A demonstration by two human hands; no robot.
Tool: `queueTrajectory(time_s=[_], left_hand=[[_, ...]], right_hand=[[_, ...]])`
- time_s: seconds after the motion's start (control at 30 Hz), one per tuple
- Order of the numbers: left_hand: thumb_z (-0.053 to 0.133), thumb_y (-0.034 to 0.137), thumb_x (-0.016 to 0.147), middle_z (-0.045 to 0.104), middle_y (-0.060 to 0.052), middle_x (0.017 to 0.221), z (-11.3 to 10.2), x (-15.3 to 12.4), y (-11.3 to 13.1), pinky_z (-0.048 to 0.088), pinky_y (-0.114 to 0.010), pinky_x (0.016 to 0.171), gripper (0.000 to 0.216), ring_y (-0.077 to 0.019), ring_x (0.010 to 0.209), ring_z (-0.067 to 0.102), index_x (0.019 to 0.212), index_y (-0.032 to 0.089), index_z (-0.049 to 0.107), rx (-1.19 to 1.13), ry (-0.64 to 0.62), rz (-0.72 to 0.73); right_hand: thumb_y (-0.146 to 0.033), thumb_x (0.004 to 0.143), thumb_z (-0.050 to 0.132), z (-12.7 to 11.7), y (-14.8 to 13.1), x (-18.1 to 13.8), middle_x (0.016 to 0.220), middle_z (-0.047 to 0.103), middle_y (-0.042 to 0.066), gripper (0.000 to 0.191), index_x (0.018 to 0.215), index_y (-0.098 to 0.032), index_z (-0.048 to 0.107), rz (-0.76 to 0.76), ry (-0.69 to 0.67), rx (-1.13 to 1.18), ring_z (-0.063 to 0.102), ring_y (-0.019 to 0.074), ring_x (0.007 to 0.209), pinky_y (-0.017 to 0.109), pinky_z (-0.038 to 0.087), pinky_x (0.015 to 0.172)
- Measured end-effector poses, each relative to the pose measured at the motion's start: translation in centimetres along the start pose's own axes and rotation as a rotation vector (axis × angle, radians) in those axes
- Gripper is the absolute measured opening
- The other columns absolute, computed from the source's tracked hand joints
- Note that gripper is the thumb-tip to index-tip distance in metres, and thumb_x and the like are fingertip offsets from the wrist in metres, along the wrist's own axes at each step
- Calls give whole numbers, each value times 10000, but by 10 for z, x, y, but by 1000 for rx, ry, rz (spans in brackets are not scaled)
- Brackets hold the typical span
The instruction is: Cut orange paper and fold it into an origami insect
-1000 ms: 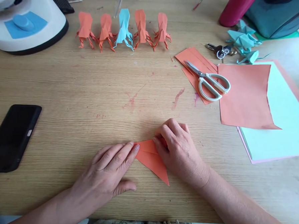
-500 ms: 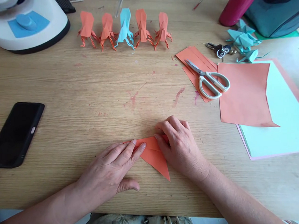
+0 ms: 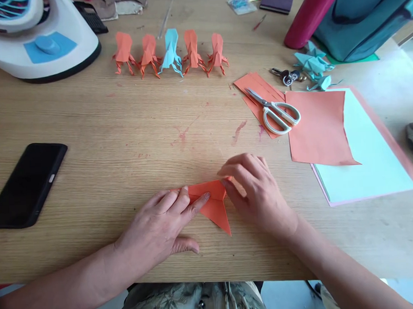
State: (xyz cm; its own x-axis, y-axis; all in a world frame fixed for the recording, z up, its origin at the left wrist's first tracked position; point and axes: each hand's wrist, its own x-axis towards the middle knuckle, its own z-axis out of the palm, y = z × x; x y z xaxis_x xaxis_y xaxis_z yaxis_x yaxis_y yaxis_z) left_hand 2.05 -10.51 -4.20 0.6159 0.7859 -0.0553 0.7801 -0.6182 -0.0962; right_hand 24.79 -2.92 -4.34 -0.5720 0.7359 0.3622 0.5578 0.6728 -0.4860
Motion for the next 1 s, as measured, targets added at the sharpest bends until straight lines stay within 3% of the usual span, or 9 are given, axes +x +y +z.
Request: queueTrajectory(time_s=[0.13,0.23,0.57,0.8,0.9,1.0], left_hand=[[552,837,704,585,-153,1250,2,-3,1,422,-403,938,1060,-283,1050,479,1519,175,407,-7,1,-21],[574,816,711,560,-150,1284,4,-6,3,405,-409,966,1044,-289,1082,460,1525,187,400,-29,13,-51],[596,803,697,556,-167,1326,5,-5,2,455,-426,910,1043,-292,1028,494,1539,228,379,-57,-10,-68],[651,763,696,548,-171,1327,5,-7,3,452,-433,915,1042,-297,1040,502,1542,224,368,-80,5,-87],[662,641,812,576,-144,1269,0,-5,-1,459,-416,879,829,-280,1011,520,1498,237,433,-112,-5,-82],[555,392,982,622,-91,1087,-7,5,-8,465,-375,802,489,-236,917,546,1437,227,486,-142,9,-91]], right_hand=[[-71,921,559,-7,-5,-20,1026,644,89,291,1180,-190,615,-259,-160,-79,577,209,873,401,433,784],[-97,933,576,-5,-5,-29,1037,676,90,295,1215,-174,622,-342,-200,-153,570,208,870,401,422,795],[-132,928,623,-4,-3,-35,1066,698,96,258,1186,-139,638,-355,-257,-275,572,222,916,417,423,817],[-145,950,593,-7,-1,-37,998,711,72,266,1214,-157,620,-350,-224,-300,578,205,866,399,433,776],[-139,948,588,-7,-1,-36,1000,711,82,210,1152,-137,638,-353,-216,-277,571,206,844,400,434,764],[-116,934,594,-7,-2,-35,972,705,89,172,1097,-119,648,-360,-191,-250,561,200,807,386,430,731]])
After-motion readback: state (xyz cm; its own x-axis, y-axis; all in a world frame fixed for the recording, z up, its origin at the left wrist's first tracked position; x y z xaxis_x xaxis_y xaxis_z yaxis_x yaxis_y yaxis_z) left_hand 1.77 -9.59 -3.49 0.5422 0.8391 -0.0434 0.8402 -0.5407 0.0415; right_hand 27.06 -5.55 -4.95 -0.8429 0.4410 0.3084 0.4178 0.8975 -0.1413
